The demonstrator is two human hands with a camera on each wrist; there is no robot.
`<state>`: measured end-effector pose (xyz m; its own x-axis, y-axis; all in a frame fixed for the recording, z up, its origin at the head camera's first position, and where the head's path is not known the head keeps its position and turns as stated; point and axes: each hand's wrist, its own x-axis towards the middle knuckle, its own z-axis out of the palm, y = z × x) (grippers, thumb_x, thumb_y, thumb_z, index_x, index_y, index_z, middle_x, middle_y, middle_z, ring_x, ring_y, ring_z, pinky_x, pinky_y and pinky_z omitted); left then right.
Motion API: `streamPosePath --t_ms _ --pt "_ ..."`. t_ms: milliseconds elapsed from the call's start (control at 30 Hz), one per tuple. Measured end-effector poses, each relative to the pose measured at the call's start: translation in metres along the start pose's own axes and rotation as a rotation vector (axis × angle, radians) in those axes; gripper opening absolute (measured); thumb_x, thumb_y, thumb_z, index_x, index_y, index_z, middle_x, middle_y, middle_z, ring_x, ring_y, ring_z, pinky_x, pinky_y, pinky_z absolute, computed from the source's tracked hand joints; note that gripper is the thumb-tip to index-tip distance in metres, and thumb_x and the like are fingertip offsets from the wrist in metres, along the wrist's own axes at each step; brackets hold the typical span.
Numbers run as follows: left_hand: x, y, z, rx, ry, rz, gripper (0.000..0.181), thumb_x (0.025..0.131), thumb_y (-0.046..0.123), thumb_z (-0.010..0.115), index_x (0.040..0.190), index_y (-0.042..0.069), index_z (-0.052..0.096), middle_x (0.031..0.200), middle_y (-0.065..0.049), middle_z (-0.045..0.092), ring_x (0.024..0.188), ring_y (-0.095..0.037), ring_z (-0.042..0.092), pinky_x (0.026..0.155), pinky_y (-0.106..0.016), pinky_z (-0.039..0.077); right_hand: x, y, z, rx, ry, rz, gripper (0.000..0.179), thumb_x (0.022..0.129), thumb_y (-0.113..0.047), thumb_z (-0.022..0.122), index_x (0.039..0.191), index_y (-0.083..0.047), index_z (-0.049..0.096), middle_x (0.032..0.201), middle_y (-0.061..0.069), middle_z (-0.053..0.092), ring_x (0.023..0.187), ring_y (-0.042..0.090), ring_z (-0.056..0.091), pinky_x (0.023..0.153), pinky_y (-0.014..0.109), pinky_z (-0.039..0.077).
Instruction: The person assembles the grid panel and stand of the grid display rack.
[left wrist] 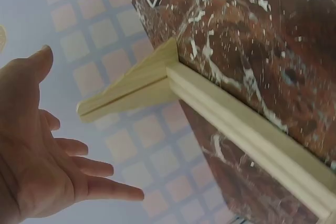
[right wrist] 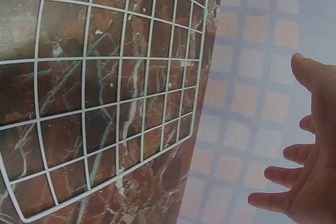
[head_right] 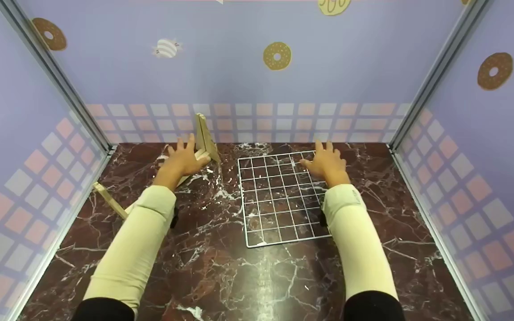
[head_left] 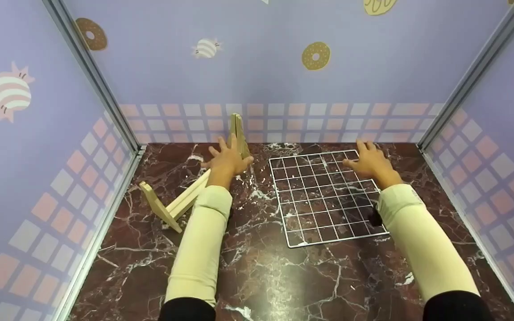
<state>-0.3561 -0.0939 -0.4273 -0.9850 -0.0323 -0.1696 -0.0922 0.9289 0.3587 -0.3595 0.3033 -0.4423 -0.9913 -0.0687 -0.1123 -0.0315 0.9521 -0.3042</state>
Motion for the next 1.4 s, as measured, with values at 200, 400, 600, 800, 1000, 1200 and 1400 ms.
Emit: streamPosePath --t_ms 200,400,600,800,1000,1200,1400 --pt "0.002 0.005 0.024 -0.102 -0.006 -0.011 0.093 0.095 0.052 0.062 0.165 0.018 0.011 0.168 -0.024 0.015 0.148 -0.059 0.023 0.104 -0.082 0.034 -0.002 0.009 0.012 0.019 -0.017 0.03 0.092 0.099 -0.054 0.054 0.162 -0.002 0.012 0.161 0.039 0.016 0.14 0.066 0.025 0.11 0.077 0.032" --pt "0.006 0.009 0.044 -0.13 0.028 0.039 0.083 0.095 0.044 0.065 0.158 0.004 0.029 0.152 -0.031 0.04 0.136 -0.053 0.045 0.114 -0.058 0.043 -0.004 0.019 0.023 0.035 -0.011 0.05 0.089 0.099 -0.051 0.054 0.16 0.001 0.015 0.156 0.042 0.021 0.137 0.067 0.029 0.108 0.076 0.035" --pt "0.004 0.009 0.063 -0.189 -0.001 0.013 0.086 0.093 0.039 0.069 0.159 0.004 0.026 0.158 -0.033 0.032 0.14 -0.05 0.044 0.118 -0.054 0.04 -0.009 0.035 0.033 0.064 -0.058 0.095 0.1 0.096 -0.06 0.055 0.161 0.003 0.011 0.154 0.045 0.019 0.136 0.068 0.028 0.11 0.077 0.031" --pt "0.003 0.016 0.082 -0.274 -0.021 -0.013 0.087 0.091 0.03 0.07 0.159 0.003 0.024 0.153 -0.035 0.034 0.136 -0.049 0.047 0.117 -0.051 0.042 -0.013 0.053 0.042 0.081 -0.085 0.146 0.099 0.096 -0.057 0.055 0.159 0.006 0.012 0.152 0.048 0.018 0.136 0.07 0.025 0.106 0.084 0.026" --pt "0.0 0.022 0.099 -0.351 -0.034 -0.028 0.084 0.089 0.024 0.07 0.157 -0.002 0.028 0.152 -0.036 0.036 0.137 -0.048 0.047 0.117 -0.05 0.043 -0.015 0.064 0.056 0.079 -0.089 0.136 0.101 0.095 -0.056 0.057 0.158 0.009 0.014 0.15 0.049 0.021 0.135 0.07 0.028 0.11 0.079 0.027" --pt "-0.004 0.029 0.114 -0.348 -0.054 -0.021 0.077 0.086 0.023 0.07 0.15 -0.005 0.037 0.146 -0.035 0.043 0.136 -0.046 0.049 0.114 -0.051 0.045 -0.02 0.075 0.067 0.096 -0.116 0.169 0.098 0.096 -0.05 0.057 0.155 0.015 0.015 0.149 0.051 0.02 0.135 0.071 0.026 0.111 0.076 0.031" --pt "-0.007 0.037 0.124 -0.367 -0.068 -0.039 0.078 0.083 0.027 0.078 0.142 -0.009 0.042 0.14 -0.036 0.051 0.134 -0.046 0.052 0.114 -0.049 0.046 -0.025 0.082 0.08 0.123 -0.111 0.211 0.098 0.095 -0.047 0.061 0.153 0.018 0.016 0.149 0.052 0.018 0.136 0.072 0.021 0.112 0.077 0.028"
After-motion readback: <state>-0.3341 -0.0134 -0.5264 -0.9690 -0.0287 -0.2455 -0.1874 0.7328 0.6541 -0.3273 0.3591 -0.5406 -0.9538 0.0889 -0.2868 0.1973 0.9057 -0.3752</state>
